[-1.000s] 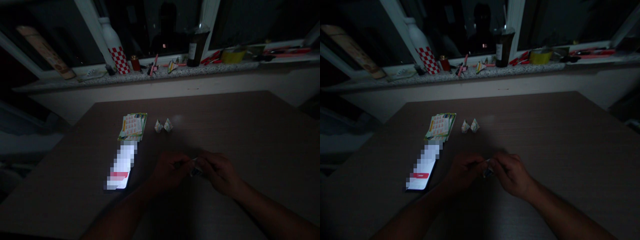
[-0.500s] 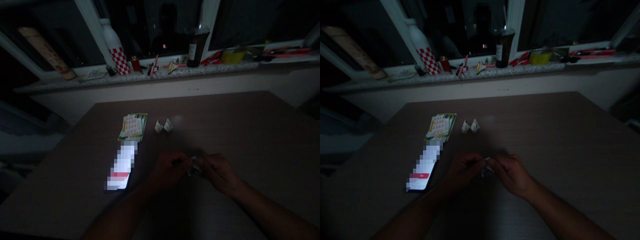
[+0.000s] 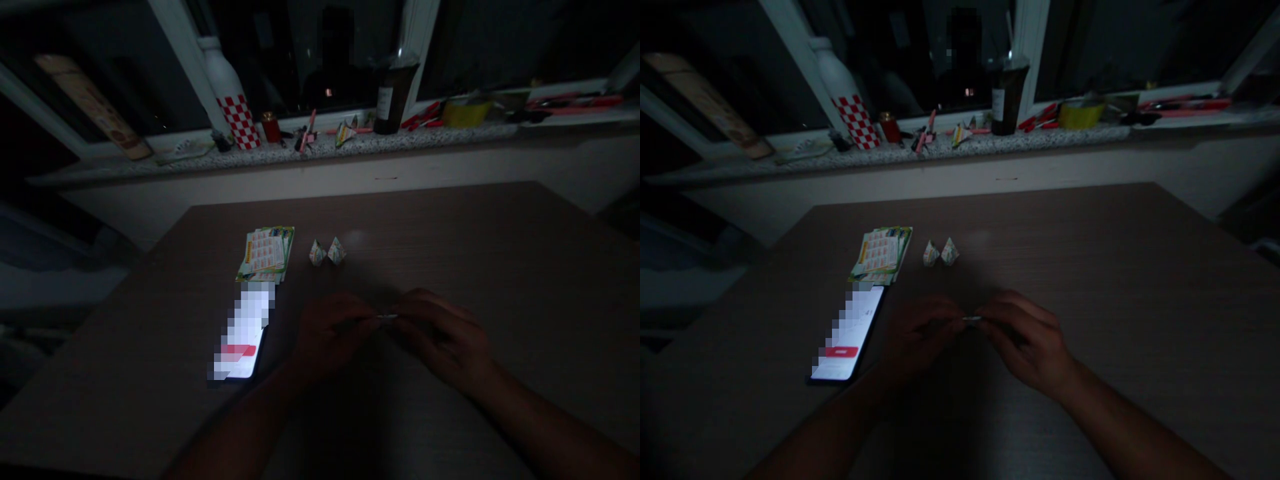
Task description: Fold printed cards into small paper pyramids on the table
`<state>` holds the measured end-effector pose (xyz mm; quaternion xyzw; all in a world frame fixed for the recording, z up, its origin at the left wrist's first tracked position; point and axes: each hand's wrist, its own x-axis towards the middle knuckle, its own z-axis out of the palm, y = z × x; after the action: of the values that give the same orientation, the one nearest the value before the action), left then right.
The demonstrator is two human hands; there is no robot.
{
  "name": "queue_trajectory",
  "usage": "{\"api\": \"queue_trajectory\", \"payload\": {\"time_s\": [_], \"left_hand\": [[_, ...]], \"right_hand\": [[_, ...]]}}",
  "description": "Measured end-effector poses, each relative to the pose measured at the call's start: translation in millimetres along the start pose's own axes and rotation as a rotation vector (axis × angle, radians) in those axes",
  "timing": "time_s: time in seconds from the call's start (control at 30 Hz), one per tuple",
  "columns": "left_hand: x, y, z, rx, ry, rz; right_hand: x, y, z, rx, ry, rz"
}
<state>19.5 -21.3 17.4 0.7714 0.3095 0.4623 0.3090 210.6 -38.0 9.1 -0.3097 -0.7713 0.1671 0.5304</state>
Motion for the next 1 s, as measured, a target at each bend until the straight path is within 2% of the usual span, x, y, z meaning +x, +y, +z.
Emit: {"api": "queue_trajectory", "payload": {"time_s": [0.13, 0.33, 0.67, 0.9, 1.0], "left_hand": [[0.2, 0.7, -1.3, 0.108, -0.033, 0.158], [-0.5, -0.7, -3.1, 0.127, -0.039, 0.130], [-1.7, -1.6, 1.3, 0.231, -0.150, 0.321], [-4.8, -3.5, 3.9, 0.322, -0.252, 0.384], [-4.4, -1.1, 3.7, 0.317, -0.245, 0.391]], "right_hand": [[0.2, -1.9, -4.2, -0.036, -0.009, -0.057], [-0.1, -1.6, -7.8, -0.040, -0.011, -0.062], [0.6, 2.0, -2.6, 0.004, -0.070, -0.090], [1.3, 0.5, 0.8, -0.021, -0.117, -0.077], [1.6, 0.0, -0.3, -0.012, -0.122, -0.076]]}}
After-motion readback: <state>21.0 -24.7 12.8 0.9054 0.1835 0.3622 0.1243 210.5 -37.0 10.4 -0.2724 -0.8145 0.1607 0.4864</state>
